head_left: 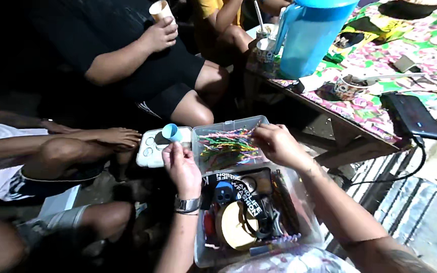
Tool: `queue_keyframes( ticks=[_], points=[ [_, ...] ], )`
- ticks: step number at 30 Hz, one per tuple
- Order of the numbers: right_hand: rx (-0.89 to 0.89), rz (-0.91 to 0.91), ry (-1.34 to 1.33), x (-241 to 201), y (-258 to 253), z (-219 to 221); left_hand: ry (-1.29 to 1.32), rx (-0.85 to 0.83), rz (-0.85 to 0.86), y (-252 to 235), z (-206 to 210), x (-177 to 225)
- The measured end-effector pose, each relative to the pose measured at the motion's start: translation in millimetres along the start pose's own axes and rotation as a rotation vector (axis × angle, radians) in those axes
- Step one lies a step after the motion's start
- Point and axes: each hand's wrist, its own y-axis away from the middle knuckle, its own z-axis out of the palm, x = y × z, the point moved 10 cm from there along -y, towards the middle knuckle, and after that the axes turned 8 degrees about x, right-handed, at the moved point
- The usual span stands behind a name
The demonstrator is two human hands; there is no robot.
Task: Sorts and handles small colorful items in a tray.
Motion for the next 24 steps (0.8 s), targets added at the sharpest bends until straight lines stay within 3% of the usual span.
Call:
queue_keyframes(
  ticks=[4,8,10,12,14,17,20,24],
  points=[
    [-0.147,0.159,0.232,28.4,-3.8,11.4,-0.074,-0.133,0.146,10.4,11.1,13.0],
    [-0.185,-0.052,0.096,-4.9,13.4,-9.0,-0.14,-0.249,0.214,17.5,19.5,15.0],
    [-0.419,-0.205,-0.001,-28.4,44.7,1.1,-0.175,-0.294,0.243,20.8,23.8,15.5],
    [-0.731,-0.231,0.032,-38.1,89.6,25.8,-0.207,-0.342,0.26,24.7,26.0,14.4],
    [-0.972,-0.118,0.14,-30.2,126.1,47.8,-0.253,-0.388,0.278,28.8,27.7,13.0],
    [-1.094,-0.039,0.278,-20.0,142.0,54.6,-0.286,-0.451,0.3,37.4,36.5,10.9],
    [-1.092,0.251,0.274,-6.7,146.2,47.6,-0.292,-0.486,0.312,42.2,40.0,10.3],
    [-1.021,0.431,0.223,6.5,152.6,52.6,-0.305,-0.548,0.299,46.1,47.8,5.7]
  ],
)
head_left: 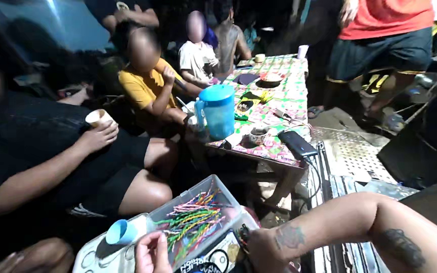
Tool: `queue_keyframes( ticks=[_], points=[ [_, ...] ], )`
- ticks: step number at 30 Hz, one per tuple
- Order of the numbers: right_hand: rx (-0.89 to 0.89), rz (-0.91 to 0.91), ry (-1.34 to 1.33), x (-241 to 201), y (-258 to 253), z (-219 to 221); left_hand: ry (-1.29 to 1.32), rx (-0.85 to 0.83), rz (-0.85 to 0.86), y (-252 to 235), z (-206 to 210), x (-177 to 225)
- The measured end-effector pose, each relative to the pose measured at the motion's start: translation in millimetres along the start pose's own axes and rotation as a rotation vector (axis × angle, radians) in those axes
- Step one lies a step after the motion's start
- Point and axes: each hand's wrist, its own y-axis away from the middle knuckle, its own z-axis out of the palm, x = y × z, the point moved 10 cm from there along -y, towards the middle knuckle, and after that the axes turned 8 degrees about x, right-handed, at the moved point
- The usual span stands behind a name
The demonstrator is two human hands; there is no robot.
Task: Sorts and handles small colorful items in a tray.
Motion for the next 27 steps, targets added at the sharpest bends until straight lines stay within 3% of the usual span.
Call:
queue_keyframes(
  ticks=[4,9,12,14,17,20,21,24,27],
  points=[
    [-0.02,0.054,0.011,-3.1,-5.4,2.4,-0.009,-0.075,0.032,1.8,8.3,-1.6],
    [0.176,0.068,-0.032,-9.4,-1.3,-10.5,-0.057,-0.141,0.07,1.4,12.1,-6.5],
    [0.065,-0.304,0.281,-29.1,-2.7,-4.6,-0.07,-0.165,0.046,1.0,13.4,-10.0],
    [0.135,-0.398,0.318,-34.9,1.0,-16.0,-0.071,-0.171,0.019,0.7,14.9,-11.5],
    [0.28,-0.543,0.403,-61.2,28.9,-75.2,-0.063,-0.149,0.005,-3.0,19.2,-16.8],
    [0.587,-0.866,0.195,-100.2,42.5,-158.6,-0.139,-0.128,0.009,-8.8,17.9,-24.6],
    [0.678,-0.89,0.027,-108.8,37.6,-182.0,-0.191,-0.146,-0.025,-6.4,18.3,-26.0],
    [0.784,-0.811,-0.476,-133.8,9.7,-219.6,-0.317,-0.108,-0.061,-7.0,14.7,-13.2],
    [0.727,-0.732,-0.743,-147.1,-36.6,-208.2,-0.054,0.116,0.059,-12.0,-7.3,-5.6]
  ],
)
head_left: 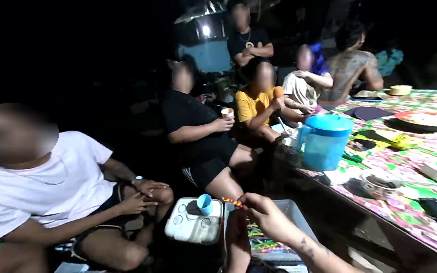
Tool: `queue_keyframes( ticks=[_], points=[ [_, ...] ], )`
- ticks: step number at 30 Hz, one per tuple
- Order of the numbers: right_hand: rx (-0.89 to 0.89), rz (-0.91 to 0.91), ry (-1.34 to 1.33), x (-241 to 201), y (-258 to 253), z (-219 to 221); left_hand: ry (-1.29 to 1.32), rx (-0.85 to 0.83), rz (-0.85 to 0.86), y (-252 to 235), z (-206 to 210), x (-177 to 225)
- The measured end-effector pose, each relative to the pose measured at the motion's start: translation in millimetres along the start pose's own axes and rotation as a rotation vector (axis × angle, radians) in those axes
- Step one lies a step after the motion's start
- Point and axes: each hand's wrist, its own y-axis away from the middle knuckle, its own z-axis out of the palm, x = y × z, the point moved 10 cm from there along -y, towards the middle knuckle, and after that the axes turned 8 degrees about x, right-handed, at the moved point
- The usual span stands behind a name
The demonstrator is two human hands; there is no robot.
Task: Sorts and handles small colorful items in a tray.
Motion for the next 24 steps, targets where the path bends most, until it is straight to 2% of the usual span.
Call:
queue_keyframes(
  ticks=[2,5,9,12,16,20,24],
  points=[
    [-0.045,0.117,-0.091,31.2,4.1,23.7,0.217,0.086,-0.058,1.8,-14.9,-3.3],
    [-0.074,0.24,-0.228,63.1,8.9,42.3,0.365,0.163,-0.108,-3.1,-30.1,-5.2],
    [-0.163,0.347,-0.318,74.8,10.8,53.2,0.398,0.225,-0.093,-5.2,-42.9,-2.0],
    [-0.278,0.345,-0.287,75.9,14.7,61.2,0.383,0.28,-0.176,-3.1,-45.5,-4.8],
    [-0.363,0.335,-0.259,75.6,22.6,61.7,0.372,0.24,-0.188,-3.4,-42.2,-9.3],
    [-0.247,0.293,-0.365,82.7,19.2,46.3,0.38,0.22,-0.183,-5.9,-39.0,-17.5],
    [-0.185,0.347,-0.384,86.8,23.1,36.9,0.351,0.16,-0.233,-6.6,-31.1,-15.1]
  ],
)
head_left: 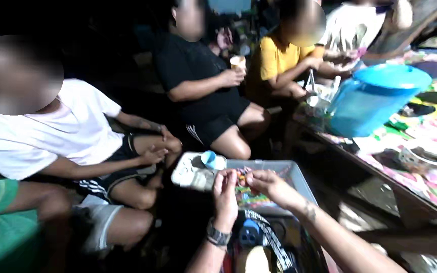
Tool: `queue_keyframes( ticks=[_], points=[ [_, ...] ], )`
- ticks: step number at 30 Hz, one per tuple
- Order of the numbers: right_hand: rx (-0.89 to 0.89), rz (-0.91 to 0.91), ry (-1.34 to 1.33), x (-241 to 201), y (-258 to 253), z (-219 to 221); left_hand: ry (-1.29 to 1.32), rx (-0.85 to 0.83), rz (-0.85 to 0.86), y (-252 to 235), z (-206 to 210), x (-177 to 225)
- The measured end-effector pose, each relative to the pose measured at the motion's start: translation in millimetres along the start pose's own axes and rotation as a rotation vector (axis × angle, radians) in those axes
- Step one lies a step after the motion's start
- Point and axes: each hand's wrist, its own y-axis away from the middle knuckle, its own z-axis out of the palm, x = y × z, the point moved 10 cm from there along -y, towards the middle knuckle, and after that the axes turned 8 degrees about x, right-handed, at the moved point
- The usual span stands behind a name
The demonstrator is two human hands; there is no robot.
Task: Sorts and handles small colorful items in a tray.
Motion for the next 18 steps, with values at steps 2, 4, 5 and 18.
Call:
queue_keyframes(
  ticks=[2,4,5,18],
  points=[
    [0.018,0.009,-0.035,0.6,4.1,-2.8,0.023,-0.032,-0.004,2.0,4.7,-0.9],
    [0.04,-0.005,-0.066,-0.6,4.3,-6.0,0.059,-0.052,-0.01,0.3,7.7,-1.4],
    [0.048,-0.012,-0.072,-1.8,4.1,-7.1,0.068,-0.057,-0.018,-0.5,8.3,-1.8],
    [0.114,-0.208,0.089,-4.1,-0.6,-13.8,0.024,-0.058,-0.012,-2.1,0.2,-3.0]
  ],
)
